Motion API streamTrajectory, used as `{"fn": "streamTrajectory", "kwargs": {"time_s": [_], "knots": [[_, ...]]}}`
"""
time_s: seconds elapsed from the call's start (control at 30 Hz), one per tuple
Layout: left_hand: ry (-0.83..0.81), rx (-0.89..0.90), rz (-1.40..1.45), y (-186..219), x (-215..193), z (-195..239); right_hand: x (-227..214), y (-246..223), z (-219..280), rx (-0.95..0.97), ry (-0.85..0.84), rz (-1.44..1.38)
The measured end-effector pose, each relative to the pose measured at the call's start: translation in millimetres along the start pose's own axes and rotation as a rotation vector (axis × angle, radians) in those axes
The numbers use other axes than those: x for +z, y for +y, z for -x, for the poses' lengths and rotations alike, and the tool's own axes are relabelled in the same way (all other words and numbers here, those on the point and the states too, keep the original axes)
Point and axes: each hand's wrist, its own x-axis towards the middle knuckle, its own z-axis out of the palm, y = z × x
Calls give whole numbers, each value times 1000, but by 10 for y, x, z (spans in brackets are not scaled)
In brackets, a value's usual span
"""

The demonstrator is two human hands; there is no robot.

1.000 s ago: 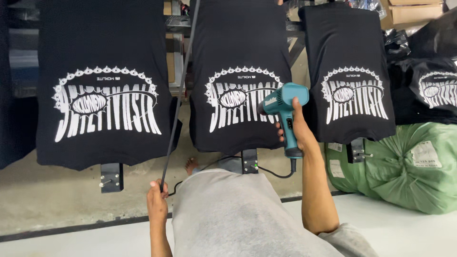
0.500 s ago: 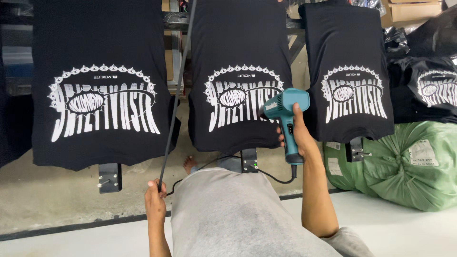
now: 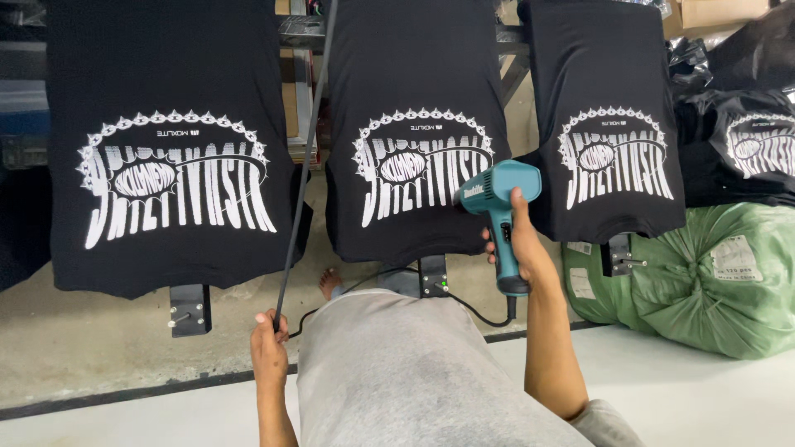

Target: The person uses a handheld heat gun to apply heat to white printed designs on black t-shirts mounted on a multi-station heat press. The person moves the heat gun across the design on one shirt while another person assists by placing and removing shirts on adjacent stations.

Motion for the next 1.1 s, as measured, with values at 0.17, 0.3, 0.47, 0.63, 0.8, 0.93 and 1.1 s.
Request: {"fn": "streamTrajectory", "kwargs": {"time_s": [0.17,0.3,0.47,0.63,0.8,0.93,1.1], "knots": [[-5,-14,-14,1,-7,-4,16,-38,70,-7,-11,28],[3,-43,-19,55,-7,10,108,-88,73,31,64,17],[11,-12,-25,20,-9,20,27,-51,-65,-15,-39,-7],[27,-16,-28,-2,-13,38,61,-116,-111,5,24,59],[37,-15,-33,56,-8,69,120,-215,-95,-3,24,0],[46,-16,-14,-81,-15,33,58,-223,-219,-50,-98,-18],[58,-30,29,-80,-10,37,116,-321,-205,-65,-45,12]]}}
